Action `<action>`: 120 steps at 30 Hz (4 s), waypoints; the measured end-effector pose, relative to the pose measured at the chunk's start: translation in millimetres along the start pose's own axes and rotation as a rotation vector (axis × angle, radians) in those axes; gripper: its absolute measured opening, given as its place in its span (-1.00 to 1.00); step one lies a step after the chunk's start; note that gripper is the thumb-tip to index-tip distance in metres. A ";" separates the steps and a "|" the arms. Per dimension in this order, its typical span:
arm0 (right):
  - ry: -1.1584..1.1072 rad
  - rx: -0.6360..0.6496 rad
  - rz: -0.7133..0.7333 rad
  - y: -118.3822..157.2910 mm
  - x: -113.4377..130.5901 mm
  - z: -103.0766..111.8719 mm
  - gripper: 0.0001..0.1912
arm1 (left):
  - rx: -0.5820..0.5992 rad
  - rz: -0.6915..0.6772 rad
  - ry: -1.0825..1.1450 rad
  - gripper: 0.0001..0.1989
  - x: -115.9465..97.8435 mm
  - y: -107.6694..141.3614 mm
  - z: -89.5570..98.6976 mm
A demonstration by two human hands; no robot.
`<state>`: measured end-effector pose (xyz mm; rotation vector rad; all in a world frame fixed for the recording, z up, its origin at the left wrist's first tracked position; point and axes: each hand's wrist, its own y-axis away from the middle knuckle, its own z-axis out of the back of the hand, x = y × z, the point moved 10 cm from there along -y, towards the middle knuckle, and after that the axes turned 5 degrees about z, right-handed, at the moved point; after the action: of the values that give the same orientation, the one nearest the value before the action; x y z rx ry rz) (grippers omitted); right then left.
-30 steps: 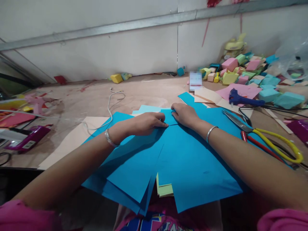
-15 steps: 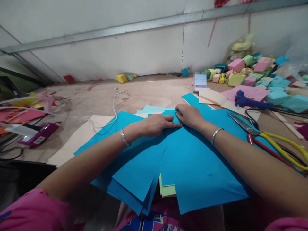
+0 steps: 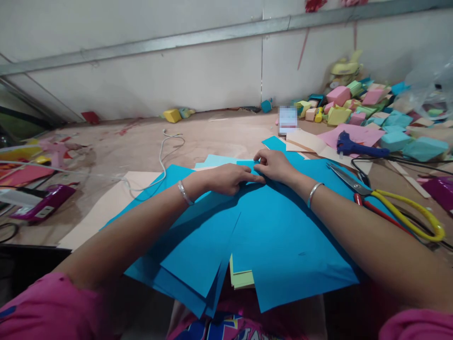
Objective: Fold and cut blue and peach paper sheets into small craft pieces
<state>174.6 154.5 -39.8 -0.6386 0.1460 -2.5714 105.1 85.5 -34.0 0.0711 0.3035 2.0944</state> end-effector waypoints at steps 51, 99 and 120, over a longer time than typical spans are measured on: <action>-0.249 -0.686 0.305 33.4 26.6 57.6 -0.66 | -0.842 0.546 0.799 -0.73 131.8 92.8 15.6; -0.174 -0.494 0.253 34.9 37.3 33.6 -0.80 | -1.119 0.517 1.098 -0.77 126.4 109.0 3.7; -0.454 -0.293 0.249 36.6 39.8 27.2 -0.53 | -1.130 0.636 1.582 -0.65 151.1 105.1 -24.1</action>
<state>172.1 103.7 -7.1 -1.2108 0.4233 -2.1228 -65.4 158.4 -42.5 -2.4271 -0.0829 2.1230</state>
